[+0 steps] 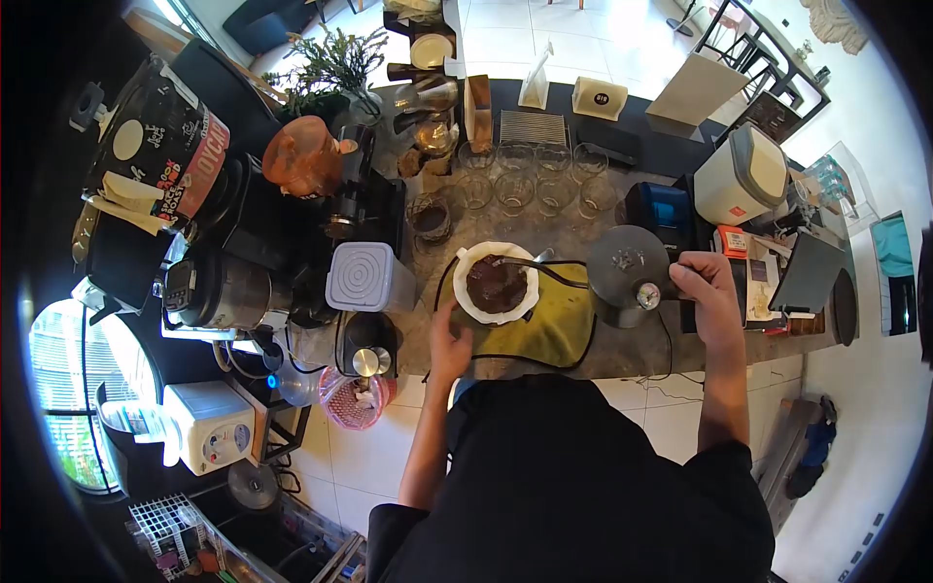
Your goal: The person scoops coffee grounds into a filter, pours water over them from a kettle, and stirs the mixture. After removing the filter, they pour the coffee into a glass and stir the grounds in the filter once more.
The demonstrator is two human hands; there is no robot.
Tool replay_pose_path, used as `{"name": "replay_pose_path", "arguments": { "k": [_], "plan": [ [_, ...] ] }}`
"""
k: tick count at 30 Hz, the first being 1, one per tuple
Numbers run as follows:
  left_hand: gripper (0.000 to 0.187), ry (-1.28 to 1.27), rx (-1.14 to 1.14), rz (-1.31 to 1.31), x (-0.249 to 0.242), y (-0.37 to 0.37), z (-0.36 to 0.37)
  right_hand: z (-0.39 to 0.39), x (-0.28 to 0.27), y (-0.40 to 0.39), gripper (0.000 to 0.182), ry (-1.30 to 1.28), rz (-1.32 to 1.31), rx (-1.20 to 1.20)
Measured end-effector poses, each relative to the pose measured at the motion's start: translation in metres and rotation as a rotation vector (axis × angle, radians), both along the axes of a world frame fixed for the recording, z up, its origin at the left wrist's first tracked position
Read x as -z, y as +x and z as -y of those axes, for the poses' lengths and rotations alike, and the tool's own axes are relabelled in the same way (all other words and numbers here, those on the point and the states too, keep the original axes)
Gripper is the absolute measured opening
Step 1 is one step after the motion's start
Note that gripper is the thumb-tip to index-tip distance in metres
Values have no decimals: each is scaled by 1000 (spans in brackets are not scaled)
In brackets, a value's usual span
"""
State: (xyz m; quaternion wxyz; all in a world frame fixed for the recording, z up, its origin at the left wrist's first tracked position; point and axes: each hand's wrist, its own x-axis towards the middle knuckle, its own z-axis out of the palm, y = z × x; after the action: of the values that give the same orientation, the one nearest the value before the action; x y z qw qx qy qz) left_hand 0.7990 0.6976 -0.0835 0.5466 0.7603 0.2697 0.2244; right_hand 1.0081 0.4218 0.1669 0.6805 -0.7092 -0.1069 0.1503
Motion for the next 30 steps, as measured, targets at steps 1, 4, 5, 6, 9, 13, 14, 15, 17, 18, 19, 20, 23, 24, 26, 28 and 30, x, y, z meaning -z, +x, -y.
{"name": "replay_pose_path", "arguments": {
  "k": [1,4,5,6,9,13,14,15,17,18,19,20,23,24,26,28,30],
  "plan": [
    [57,15,33,-10,0,1,2,1,5,0,24,1,2,0],
    [62,86,78,26,-2,6,6,11,16,2,26,27,-18,28],
    [65,139,88,71,-3,8,6,16,19,4,27,50,-26,-59],
    [65,143,88,72,-3,8,6,19,20,3,28,75,-34,-146],
    [68,86,133,-9,-1,10,4,20,19,-2,29,69,17,-115],
    [70,204,114,-18,6,12,5,27,17,-3,28,61,55,-133],
    [70,242,103,22,8,12,5,27,14,-6,27,70,52,-86],
    [70,243,100,29,11,12,4,26,11,-7,27,78,48,-39],
    [72,176,102,31,18,10,3,32,11,-4,25,108,26,-77],
    [72,175,98,37,13,11,5,34,12,-2,23,139,-3,-112],
    [72,249,81,43,7,10,9,33,13,-3,23,138,2,-115],
    [72,322,64,48,3,10,11,33,16,-4,22,157,-8,-83],
    [72,292,79,46,4,10,11,37,33,-4,17,218,-22,-53],
    [72,293,73,50,7,10,11,38,41,-4,13,261,-29,-50],
    [71,320,68,42,14,9,11,33,53,-16,9,340,-96,54],
    [71,318,68,36,12,8,12,47,92,-16,10,525,-191,117],
    [71,319,75,25,11,7,11,47,110,-31,10,549,-227,263]
  ]
}}
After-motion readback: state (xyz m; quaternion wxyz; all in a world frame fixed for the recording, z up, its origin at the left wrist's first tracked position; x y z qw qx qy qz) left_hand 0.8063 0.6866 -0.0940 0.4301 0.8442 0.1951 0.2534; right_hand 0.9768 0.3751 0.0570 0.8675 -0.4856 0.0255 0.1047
